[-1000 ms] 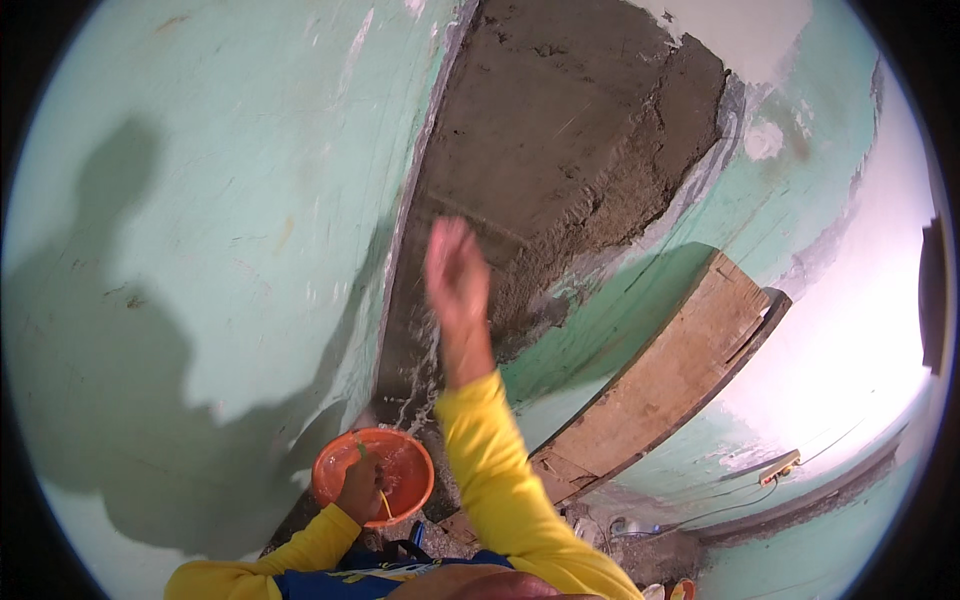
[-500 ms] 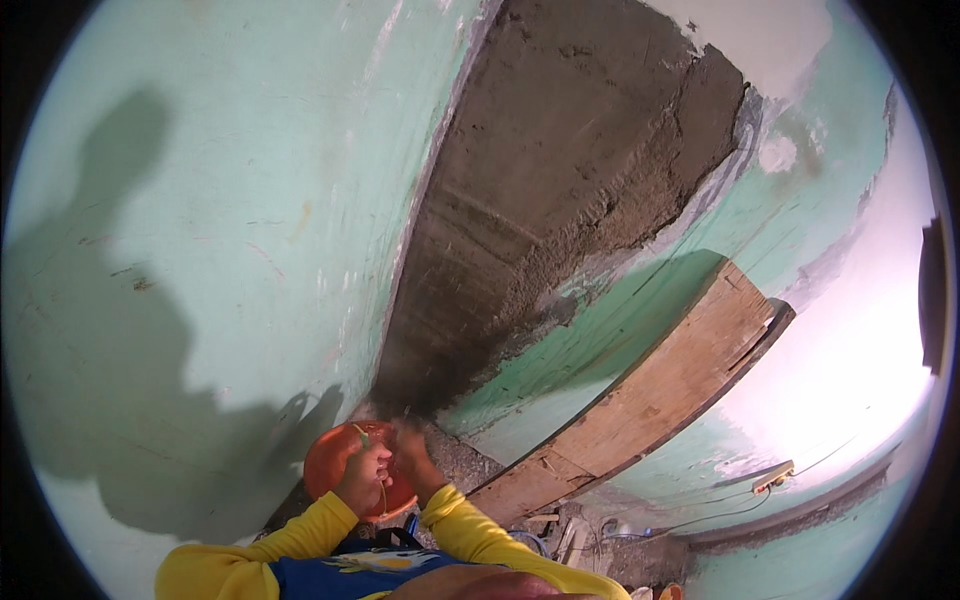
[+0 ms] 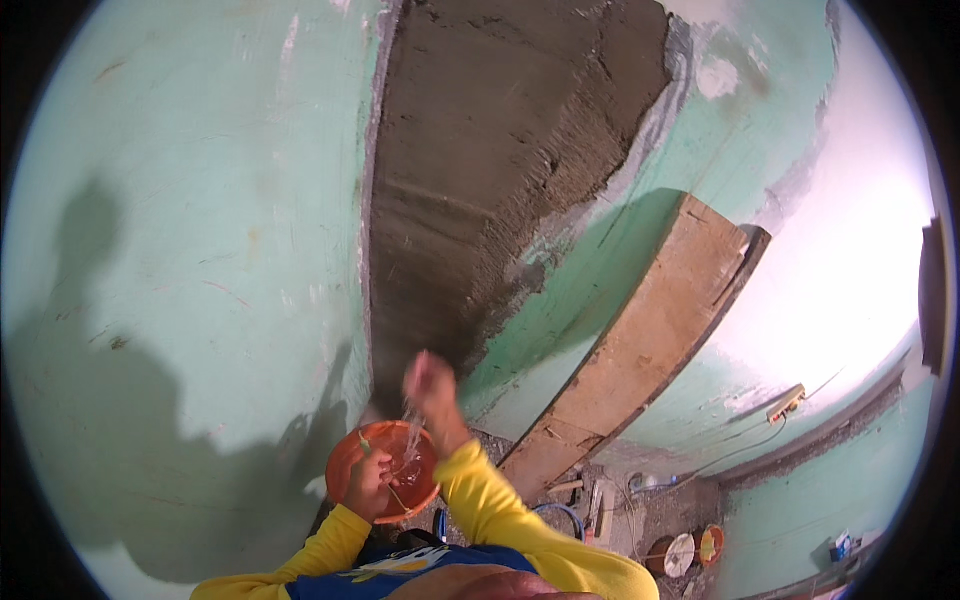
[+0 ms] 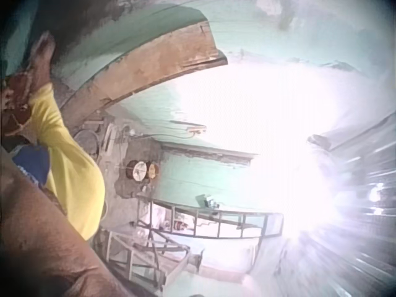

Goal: The person scoops white plaster from a bucket with a trowel and applies it to a vertical wall, smoothing the surface with repeated strokes. The person repeatedly returns to the bucket to reload the trowel and continues spreading plaster along the wall.

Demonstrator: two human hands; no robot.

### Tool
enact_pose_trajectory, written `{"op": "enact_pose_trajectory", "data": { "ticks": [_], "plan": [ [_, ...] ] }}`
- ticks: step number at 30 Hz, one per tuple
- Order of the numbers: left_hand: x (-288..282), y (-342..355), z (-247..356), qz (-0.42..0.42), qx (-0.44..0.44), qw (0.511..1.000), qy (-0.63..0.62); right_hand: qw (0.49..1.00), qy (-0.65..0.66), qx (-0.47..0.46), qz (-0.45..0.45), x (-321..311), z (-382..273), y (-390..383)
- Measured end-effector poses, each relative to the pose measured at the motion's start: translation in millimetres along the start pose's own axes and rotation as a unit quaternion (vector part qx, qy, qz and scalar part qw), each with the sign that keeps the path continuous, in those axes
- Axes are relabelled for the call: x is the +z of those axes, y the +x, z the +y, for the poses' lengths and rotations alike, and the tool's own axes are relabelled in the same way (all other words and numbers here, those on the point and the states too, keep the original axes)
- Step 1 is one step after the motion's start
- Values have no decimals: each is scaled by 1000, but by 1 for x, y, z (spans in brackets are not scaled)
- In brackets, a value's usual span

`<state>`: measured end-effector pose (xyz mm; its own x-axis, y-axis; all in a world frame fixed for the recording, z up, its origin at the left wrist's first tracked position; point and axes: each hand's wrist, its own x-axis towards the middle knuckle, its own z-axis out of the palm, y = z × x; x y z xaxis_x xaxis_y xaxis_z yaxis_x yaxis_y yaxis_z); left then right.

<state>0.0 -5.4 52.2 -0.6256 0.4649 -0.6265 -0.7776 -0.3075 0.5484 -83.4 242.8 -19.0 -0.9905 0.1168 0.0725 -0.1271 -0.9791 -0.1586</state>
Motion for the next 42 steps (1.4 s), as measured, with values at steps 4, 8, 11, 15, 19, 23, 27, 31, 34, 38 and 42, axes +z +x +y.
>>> {"op": "enact_pose_trajectory", "data": {
  "ticks": [4,8,11,15,19,23,27,31,34,38,42],
  "plan": [
    [-33,13,-1,45,-19,999,-17,943,-81,-254,-198,325,-78,95],
    [-41,9,-10,11,4,1000,-13,842,-301,-433,-115,398,-117,85],
    [-55,8,-12,16,26,1000,-2,788,-448,-419,-58,335,-113,71],
    [-56,-1,-12,93,54,994,-32,899,-384,-192,91,153,-77,22],
    [-91,3,-32,111,21,994,-10,547,-770,-78,319,-121,-42,-75],
    [-118,1,-38,104,8,995,2,542,-720,-39,433,-196,-11,-166],
    [-138,6,-45,128,6,991,29,488,-752,-45,441,-127,-28,-190],
    [-160,8,-52,169,-6,985,26,759,-545,-99,341,25,-38,-166],
    [-133,-10,-45,195,-36,979,50,889,-398,-61,219,116,-48,-170],
    [-130,-3,-52,158,-55,982,88,951,-272,-84,119,84,-71,-178],
    [-140,5,-64,136,-74,984,93,662,-696,-46,274,16,-55,-218]
  ]
}}
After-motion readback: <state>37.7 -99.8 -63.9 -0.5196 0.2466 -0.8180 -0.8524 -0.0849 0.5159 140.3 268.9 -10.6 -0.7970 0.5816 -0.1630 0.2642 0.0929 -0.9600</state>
